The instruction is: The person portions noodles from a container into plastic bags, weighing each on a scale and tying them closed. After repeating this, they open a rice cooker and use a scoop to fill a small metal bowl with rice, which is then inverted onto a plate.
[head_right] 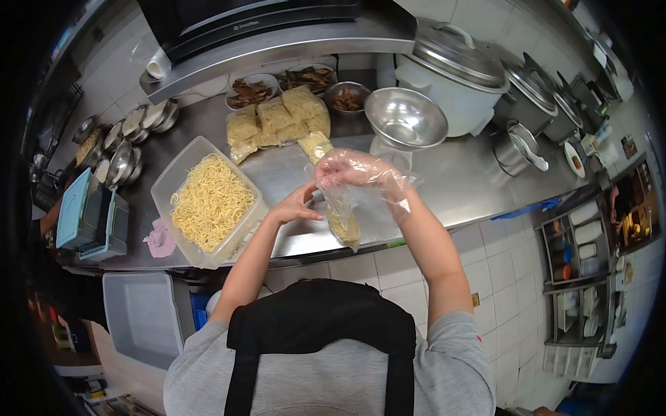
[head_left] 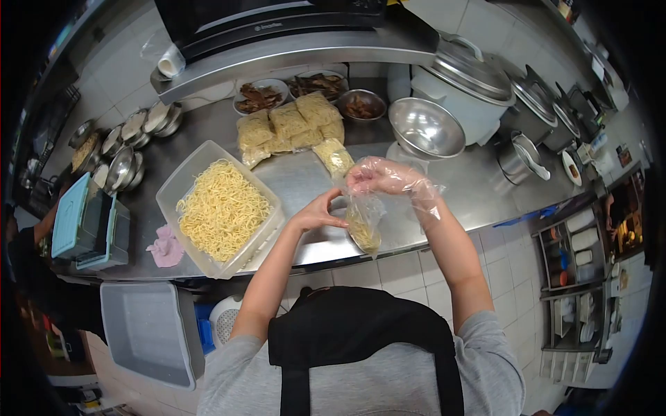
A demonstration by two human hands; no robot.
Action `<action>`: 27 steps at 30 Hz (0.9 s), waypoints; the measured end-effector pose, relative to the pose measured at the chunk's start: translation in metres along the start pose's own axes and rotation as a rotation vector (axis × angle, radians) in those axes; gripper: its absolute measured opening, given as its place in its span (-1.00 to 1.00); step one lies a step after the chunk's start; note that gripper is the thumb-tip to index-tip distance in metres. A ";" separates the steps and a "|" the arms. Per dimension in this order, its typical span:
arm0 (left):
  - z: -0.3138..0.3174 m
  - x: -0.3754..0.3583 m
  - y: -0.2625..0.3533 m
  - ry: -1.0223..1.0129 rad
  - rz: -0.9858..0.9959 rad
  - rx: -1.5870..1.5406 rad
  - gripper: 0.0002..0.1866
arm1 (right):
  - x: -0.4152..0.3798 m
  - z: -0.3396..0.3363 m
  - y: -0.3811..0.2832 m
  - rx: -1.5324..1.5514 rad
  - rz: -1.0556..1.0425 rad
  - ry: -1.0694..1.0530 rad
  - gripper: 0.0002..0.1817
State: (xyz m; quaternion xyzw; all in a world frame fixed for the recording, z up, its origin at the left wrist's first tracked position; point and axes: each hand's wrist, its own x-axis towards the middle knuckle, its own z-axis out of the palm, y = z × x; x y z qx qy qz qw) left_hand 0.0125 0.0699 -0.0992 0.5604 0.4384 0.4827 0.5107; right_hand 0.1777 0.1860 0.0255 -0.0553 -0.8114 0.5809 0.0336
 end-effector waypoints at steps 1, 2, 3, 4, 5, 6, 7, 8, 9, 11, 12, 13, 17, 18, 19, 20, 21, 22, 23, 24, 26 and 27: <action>0.006 0.004 -0.005 -0.101 -0.038 0.003 -0.12 | -0.008 -0.005 -0.003 -0.135 -0.026 -0.101 -0.80; 0.012 0.008 -0.008 -0.198 -0.074 0.009 -0.30 | -0.018 -0.007 -0.010 -0.121 0.027 -0.113 -0.76; 0.017 0.013 -0.011 -0.200 -0.073 0.011 -0.30 | -0.025 -0.011 -0.007 -0.122 0.027 -0.110 -0.76; 0.022 0.017 -0.017 -0.179 -0.111 0.014 -0.47 | -0.033 -0.014 -0.003 -0.159 0.004 -0.077 -0.78; 0.026 0.020 -0.022 -0.159 -0.149 0.016 -0.63 | -0.041 -0.016 0.001 -0.195 -0.017 -0.042 -0.76; 0.029 0.022 -0.028 -0.124 -0.082 0.019 -0.82 | -0.053 -0.017 0.004 -0.192 -0.015 -0.040 -0.76; 0.032 0.020 -0.026 -0.123 -0.085 0.018 -0.82 | -0.067 -0.012 0.005 0.043 0.013 0.142 -0.71; 0.034 0.017 -0.023 -0.038 -0.079 -0.002 -0.83 | -0.080 -0.006 0.007 0.277 0.041 0.317 -0.62; 0.035 0.014 -0.020 0.051 -0.071 -0.023 -0.83 | -0.094 0.002 0.023 0.276 0.040 0.308 -0.62; 0.034 0.013 -0.033 0.075 -0.041 -0.044 -0.83 | -0.118 0.022 0.069 0.441 -0.057 0.315 -0.45; 0.034 0.014 -0.039 0.086 -0.019 -0.064 -0.83 | -0.119 0.043 0.076 0.438 -0.055 0.310 -0.45; 0.035 0.015 -0.040 0.088 -0.022 -0.066 -0.83 | -0.110 0.074 0.079 0.373 -0.044 0.463 -0.52; 0.045 0.011 -0.030 0.384 0.114 0.211 -0.68 | -0.075 0.090 0.099 -0.054 0.165 0.868 -0.79; 0.047 0.011 -0.018 0.559 0.051 0.218 -0.57 | -0.062 0.088 0.100 0.128 0.043 0.938 -0.91; 0.049 0.005 -0.011 0.555 0.058 0.222 -0.57 | -0.056 0.087 0.092 0.126 0.036 0.943 -0.91; 0.052 -0.009 -0.006 0.431 -0.041 0.184 -0.48 | -0.051 0.085 0.078 0.259 0.155 0.927 -0.93; 0.057 -0.022 -0.002 0.309 -0.141 0.146 -0.39 | -0.046 0.085 0.064 0.393 0.275 0.903 -0.94; 0.071 -0.035 0.022 0.282 -0.005 0.457 -0.37 | -0.041 0.090 0.051 0.431 0.216 0.862 -0.93; 0.076 -0.035 0.020 0.283 -0.012 0.456 -0.37 | -0.035 0.093 0.056 0.435 0.221 0.858 -0.93; 0.082 -0.035 0.019 0.389 0.019 0.318 -0.39 | -0.027 0.094 0.065 0.352 0.104 0.748 -0.92; 0.073 -0.037 -0.003 0.546 0.052 0.295 -0.55 | -0.017 0.092 0.048 0.323 -0.009 0.550 -0.87; 0.059 -0.038 -0.022 0.558 0.053 0.299 -0.55 | -0.018 0.085 0.035 0.323 -0.015 0.539 -0.87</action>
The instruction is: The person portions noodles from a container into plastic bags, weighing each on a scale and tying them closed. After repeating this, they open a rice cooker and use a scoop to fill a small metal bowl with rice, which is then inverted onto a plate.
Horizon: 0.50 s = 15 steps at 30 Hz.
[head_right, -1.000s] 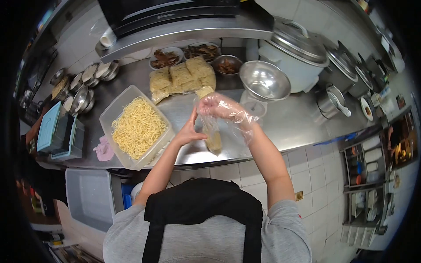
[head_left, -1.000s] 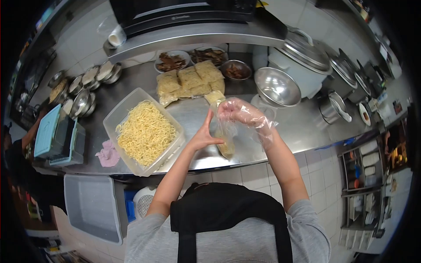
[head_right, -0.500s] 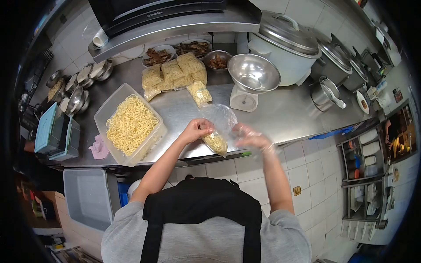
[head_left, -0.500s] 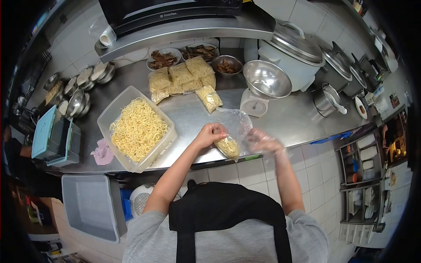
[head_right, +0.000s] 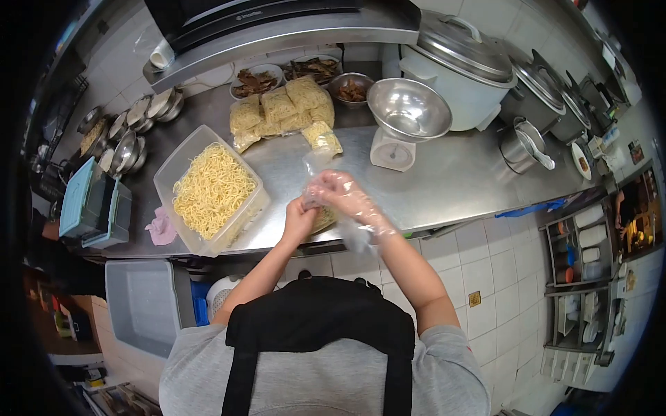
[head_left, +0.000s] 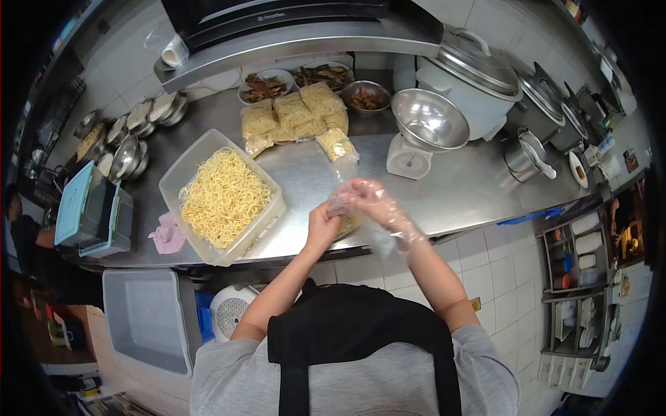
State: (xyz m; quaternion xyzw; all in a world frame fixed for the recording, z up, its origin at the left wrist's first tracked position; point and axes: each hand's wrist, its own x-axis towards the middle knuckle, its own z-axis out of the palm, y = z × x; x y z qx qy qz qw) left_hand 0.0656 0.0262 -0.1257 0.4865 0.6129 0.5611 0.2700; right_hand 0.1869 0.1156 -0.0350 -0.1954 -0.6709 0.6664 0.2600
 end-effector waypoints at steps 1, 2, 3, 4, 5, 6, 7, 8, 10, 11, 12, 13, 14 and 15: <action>-0.008 0.004 -0.018 -0.011 -0.116 -0.131 -0.67 | 0.000 -0.009 -0.013 0.064 0.048 0.022 -0.80; -0.016 0.008 -0.012 -0.021 -0.231 -0.265 -0.77 | 0.000 -0.020 -0.019 0.126 0.098 0.043 -0.73; -0.021 0.007 -0.005 -0.026 -0.227 -0.342 -0.76 | 0.001 -0.035 -0.006 0.125 0.098 0.029 -0.73; -0.025 0.007 -0.003 -0.012 -0.229 -0.343 -0.76 | 0.002 -0.053 0.021 -0.009 0.032 0.056 -0.65; -0.028 0.008 -0.002 -0.039 -0.254 -0.379 -0.73 | 0.006 -0.063 0.038 -0.147 -0.038 0.085 -0.57; -0.030 0.009 -0.002 -0.072 -0.279 -0.413 -0.69 | 0.008 -0.061 0.046 -0.148 -0.038 0.080 -0.57; -0.031 0.010 -0.002 -0.072 -0.278 -0.413 -0.69 | 0.008 -0.056 0.052 -0.172 0.069 -0.018 -0.51; -0.031 0.012 -0.002 -0.109 -0.280 -0.411 -0.69 | 0.010 -0.046 0.048 -0.196 0.177 -0.115 -0.45; -0.030 0.012 -0.003 -0.142 -0.287 -0.407 -0.68 | 0.023 -0.032 0.053 -0.374 0.097 -0.107 -0.58; -0.030 0.012 -0.004 -0.105 -0.275 -0.450 -0.68 | 0.033 -0.027 0.065 -0.218 0.145 -0.132 -0.67; -0.031 0.013 -0.004 -0.069 -0.259 -0.491 -0.68 | 0.040 -0.026 0.075 -0.061 0.189 -0.155 -0.75; -0.033 0.013 -0.006 -0.066 -0.257 -0.488 -0.68 | 0.041 -0.026 0.072 -0.060 0.185 -0.158 -0.75; -0.035 0.010 -0.009 0.019 -0.140 -0.200 -0.68 | 0.040 -0.026 0.069 -0.214 0.155 -0.099 -0.80; -0.036 0.007 -0.012 0.103 -0.024 0.088 -0.68 | 0.039 -0.026 0.067 -0.368 0.126 -0.042 -0.83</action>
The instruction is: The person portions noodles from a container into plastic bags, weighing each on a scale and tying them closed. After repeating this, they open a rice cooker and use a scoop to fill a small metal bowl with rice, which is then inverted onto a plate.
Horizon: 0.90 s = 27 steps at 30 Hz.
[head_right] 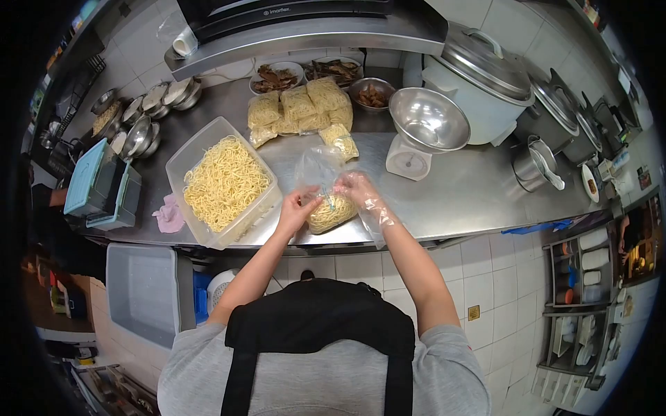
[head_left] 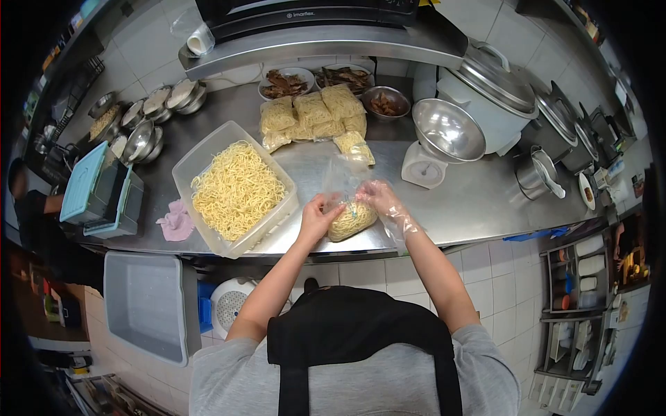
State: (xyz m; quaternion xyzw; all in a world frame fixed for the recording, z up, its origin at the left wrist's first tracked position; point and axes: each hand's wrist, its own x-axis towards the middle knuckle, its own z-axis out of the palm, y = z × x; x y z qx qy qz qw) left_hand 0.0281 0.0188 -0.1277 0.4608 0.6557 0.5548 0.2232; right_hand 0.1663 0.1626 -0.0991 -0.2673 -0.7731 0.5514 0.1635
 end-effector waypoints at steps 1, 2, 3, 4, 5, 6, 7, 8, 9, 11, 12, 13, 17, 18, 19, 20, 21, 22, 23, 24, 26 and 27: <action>0.001 0.000 0.001 0.004 -0.006 0.000 -0.68 | -0.002 0.000 0.001 0.001 0.003 -0.007 -0.83; 0.003 -0.001 0.002 -0.039 -0.116 -0.046 -0.74 | -0.006 0.002 0.003 -0.002 -0.023 0.006 -0.86; 0.006 -0.002 0.003 -0.083 -0.225 -0.092 -0.79 | -0.010 0.004 0.005 -0.005 -0.050 0.021 -0.88; 0.009 0.000 0.001 -0.072 -0.186 -0.097 -0.81 | -0.013 0.007 0.004 -0.005 -0.049 0.017 -0.88; 0.011 0.001 0.001 -0.072 -0.187 -0.097 -0.81 | -0.016 0.011 0.003 0.107 -0.071 0.050 -0.89; 0.015 0.002 0.000 -0.072 -0.158 -0.110 -0.83 | -0.018 0.013 0.002 0.219 -0.093 0.086 -0.90; 0.017 0.003 0.002 -0.071 -0.128 -0.123 -0.84 | -0.017 0.013 0.010 0.218 -0.093 0.088 -0.90; 0.018 0.002 -0.004 -0.071 -0.126 -0.124 -0.84 | -0.013 0.014 0.021 0.110 -0.127 0.045 -0.89; 0.020 0.000 -0.013 -0.036 0.069 0.124 -0.85 | -0.010 0.015 0.033 0.003 -0.160 0.001 -0.87; 0.020 -0.004 -0.012 -0.006 0.258 0.372 -0.86 | -0.012 0.025 0.039 -0.167 -0.285 0.132 -0.87; 0.021 0.002 -0.011 0.070 0.298 0.462 -0.85 | -0.013 0.030 0.041 -0.344 -0.414 0.269 -0.86; 0.022 0.011 -0.008 0.155 0.347 0.549 -0.84 | -0.009 0.031 0.040 -0.349 -0.421 0.274 -0.86; 0.012 0.040 0.006 0.013 -0.117 0.218 -0.79 | 0.005 0.030 0.027 -0.238 -0.342 0.495 -0.89; 0.006 0.044 0.015 0.033 0.042 0.258 -0.80 | 0.003 0.031 0.023 -0.252 -0.380 0.573 -0.90; 0.003 0.042 0.021 0.050 0.199 0.296 -0.81 | -0.004 0.031 0.019 -0.249 -0.371 0.567 -0.90; 0.001 0.036 0.018 0.050 0.196 0.296 -0.81 | -0.011 0.026 0.014 -0.328 -0.514 0.536 -0.88; -0.002 0.027 0.015 0.054 0.301 0.419 -0.83 | -0.016 0.021 0.012 -0.406 -0.661 0.505 -0.86; -0.004 0.017 0.013 0.056 0.405 0.544 -0.84 | -0.024 0.024 0.021 -0.476 -0.688 0.442 -0.83; -0.004 0.003 0.013 0.057 0.402 0.545 -0.84 | -0.037 0.027 0.026 -0.474 -0.687 0.440 -0.83; -0.003 -0.013 0.012 -0.014 0.373 0.506 -0.84 | -0.051 0.031 0.033 -0.500 -0.665 0.321 -0.83; -0.002 -0.029 0.006 -0.096 0.329 0.463 -0.84 | -0.064 0.039 0.035 -0.516 -0.625 0.196 -0.82; 0.001 -0.033 0.000 -0.088 0.312 0.460 -0.85 | -0.067 0.043 0.036 -0.551 -0.624 0.226 -0.84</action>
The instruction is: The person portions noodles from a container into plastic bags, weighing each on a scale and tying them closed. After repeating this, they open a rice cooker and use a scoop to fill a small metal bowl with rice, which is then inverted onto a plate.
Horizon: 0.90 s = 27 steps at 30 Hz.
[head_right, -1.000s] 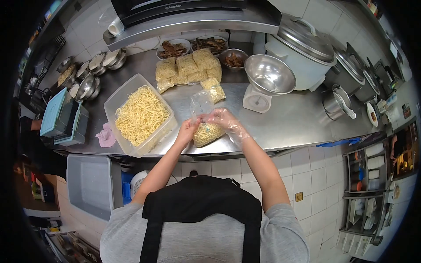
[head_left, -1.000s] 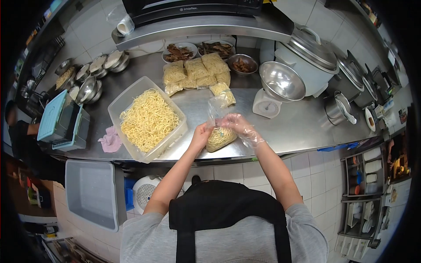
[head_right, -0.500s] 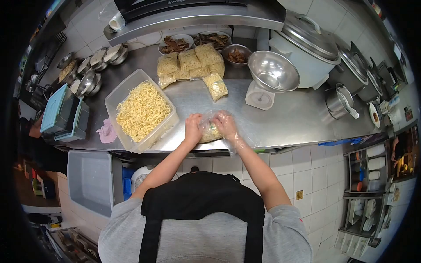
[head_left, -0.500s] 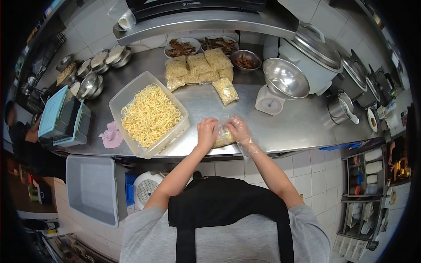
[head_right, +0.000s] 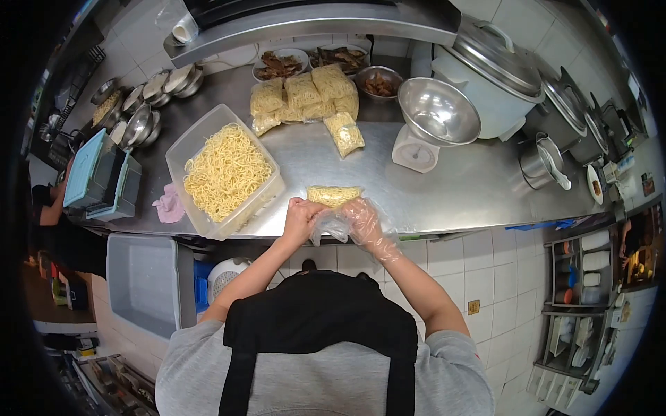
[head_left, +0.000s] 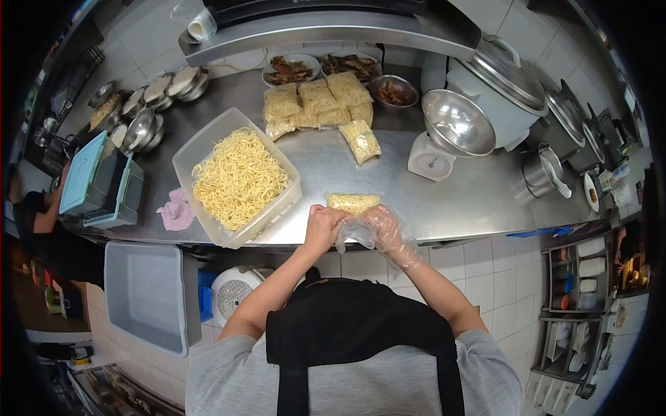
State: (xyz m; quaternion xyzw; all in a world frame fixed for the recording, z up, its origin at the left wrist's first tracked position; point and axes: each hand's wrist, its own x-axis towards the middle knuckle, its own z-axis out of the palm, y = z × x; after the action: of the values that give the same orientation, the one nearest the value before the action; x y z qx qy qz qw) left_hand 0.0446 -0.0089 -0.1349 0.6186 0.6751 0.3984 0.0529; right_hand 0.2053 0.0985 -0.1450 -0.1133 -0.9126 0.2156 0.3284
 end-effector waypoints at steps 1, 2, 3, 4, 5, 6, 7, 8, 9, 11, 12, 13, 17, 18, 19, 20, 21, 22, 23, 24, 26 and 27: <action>0.005 -0.004 -0.003 0.005 -0.017 -0.003 -0.85 | -0.001 0.002 -0.004 -0.043 0.001 0.017 -0.85; 0.009 -0.004 -0.008 -0.004 -0.026 -0.005 -0.85 | -0.003 0.011 -0.001 -0.037 0.011 0.011 -0.85; 0.011 -0.002 -0.014 -0.060 -0.039 -0.014 -0.85 | -0.005 0.024 0.006 -0.021 0.089 0.105 -0.86; 0.011 0.010 -0.018 -0.098 -0.041 -0.020 -0.85 | 0.005 0.025 0.008 -0.013 0.149 0.206 -0.87; 0.010 0.018 -0.018 -0.110 -0.146 -0.076 -0.84 | 0.013 0.019 0.006 0.008 0.275 0.114 -0.86; 0.007 0.024 -0.019 -0.105 -0.139 -0.073 -0.84 | 0.018 0.018 0.011 0.006 0.269 0.120 -0.86; 0.004 0.030 -0.020 -0.184 -0.340 -0.419 -0.82 | 0.023 0.015 0.017 0.057 0.310 0.103 -0.85; 0.001 0.033 -0.021 -0.267 -0.540 -0.767 -0.76 | 0.026 0.012 0.020 0.108 0.355 0.085 -0.85; -0.001 0.030 -0.019 -0.275 -0.601 -0.817 -0.77 | 0.023 0.011 0.020 0.174 0.485 0.037 -0.81; -0.012 0.019 -0.008 -0.250 -0.449 -0.645 -0.80 | 0.021 0.007 0.018 0.195 0.490 0.048 -0.77; -0.014 0.011 -0.005 -0.230 -0.315 -0.474 -0.83 | 0.017 0.009 0.016 0.227 0.507 0.049 -0.73; -0.009 0.007 -0.005 -0.147 -0.333 -0.443 -0.87 | 0.018 0.013 0.016 0.268 0.466 0.120 -0.70; 0.009 0.024 -0.013 0.032 -0.550 -0.721 -0.85 | 0.034 0.015 0.028 0.135 0.599 0.033 -0.67; 0.008 0.032 -0.014 0.014 -0.546 -0.527 -0.82 | 0.037 0.017 0.033 0.137 0.601 0.028 -0.67; 0.007 0.039 -0.015 -0.004 -0.540 -0.334 -0.77 | 0.038 0.021 0.040 0.083 0.663 0.026 -0.66; 0.011 0.044 -0.023 -0.003 -0.545 -0.334 -0.77 | 0.041 0.024 0.044 0.027 0.722 0.025 -0.65; 0.015 0.049 -0.030 0.031 -0.548 -0.205 -0.81 | 0.043 0.026 0.048 0.028 0.723 0.024 -0.65; 0.012 0.055 -0.026 0.065 -0.545 -0.077 -0.83 | 0.047 0.025 0.050 -0.029 0.782 -0.038 -0.65; 0.008 0.058 -0.021 0.065 -0.538 -0.079 -0.83 | 0.049 0.023 0.051 -0.089 0.840 -0.097 -0.65; 0.005 0.060 -0.015 0.055 -0.569 -0.029 -0.80 | 0.049 0.021 0.050 -0.093 0.844 -0.089 -0.65; -0.002 0.062 -0.005 0.041 -0.584 0.020 -0.72 | 0.052 0.018 0.045 -0.086 0.808 -0.069 -0.64; -0.006 0.061 -0.005 0.154 -0.300 0.152 -0.62 | 0.054 0.017 0.043 -0.091 0.811 -0.056 -0.64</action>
State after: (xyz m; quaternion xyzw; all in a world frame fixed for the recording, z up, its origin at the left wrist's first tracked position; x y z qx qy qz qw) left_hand 0.0240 0.0420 -0.1083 0.4808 0.7901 0.3801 0.0130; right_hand 0.1558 0.1501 -0.1470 -0.4724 -0.8112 0.2898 0.1866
